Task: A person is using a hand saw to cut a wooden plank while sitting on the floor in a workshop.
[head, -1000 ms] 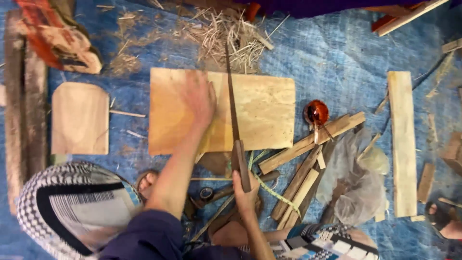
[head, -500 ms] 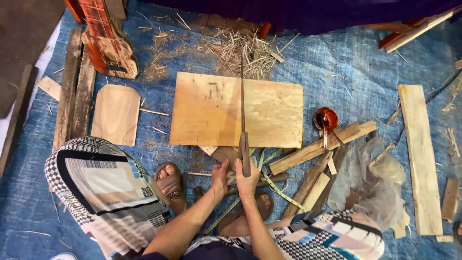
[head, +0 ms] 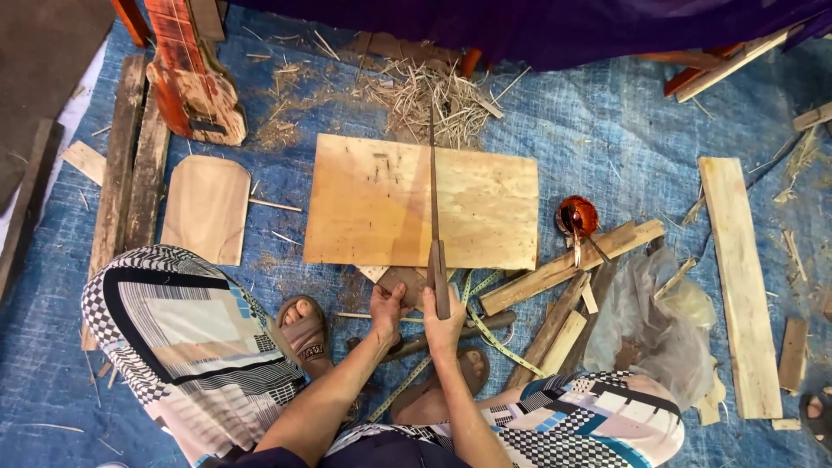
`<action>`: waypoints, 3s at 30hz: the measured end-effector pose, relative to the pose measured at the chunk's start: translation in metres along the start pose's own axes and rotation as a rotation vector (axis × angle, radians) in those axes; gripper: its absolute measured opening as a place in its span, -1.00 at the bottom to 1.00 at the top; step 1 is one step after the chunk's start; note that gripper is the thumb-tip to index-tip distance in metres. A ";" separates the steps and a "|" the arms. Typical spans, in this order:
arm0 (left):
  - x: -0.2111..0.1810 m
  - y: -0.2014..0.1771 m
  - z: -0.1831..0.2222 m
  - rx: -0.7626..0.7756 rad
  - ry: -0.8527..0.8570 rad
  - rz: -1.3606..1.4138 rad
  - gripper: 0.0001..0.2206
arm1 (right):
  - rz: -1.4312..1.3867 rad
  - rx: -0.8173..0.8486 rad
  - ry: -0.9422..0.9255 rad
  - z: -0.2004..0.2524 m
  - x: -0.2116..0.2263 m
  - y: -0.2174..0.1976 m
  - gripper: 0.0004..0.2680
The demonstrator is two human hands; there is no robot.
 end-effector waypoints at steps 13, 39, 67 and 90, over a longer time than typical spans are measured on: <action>0.029 -0.032 0.007 -0.125 -0.033 -0.170 -0.58 | 0.033 -0.047 -0.018 0.031 0.005 -0.010 -0.82; -0.251 0.146 0.010 -0.170 1.357 -1.305 -0.75 | 0.046 0.021 -0.109 0.040 0.038 -0.017 -0.91; -0.250 0.201 -0.119 -0.448 1.303 -1.423 -0.67 | 0.008 0.020 0.019 -0.066 0.020 0.024 -0.77; -0.262 0.204 -0.098 -0.397 1.332 -1.391 -0.69 | -0.352 0.226 -0.036 -0.061 -0.017 0.010 -0.80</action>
Point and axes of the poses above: each hand's wrist, its own z-axis away from the middle knuckle, its own y-axis out of the palm, x = y × z, the point moved 8 cm from there along -z, towards the middle knuckle, and after that the axes turned 5 degrees about -z, right-handed, at the moved point
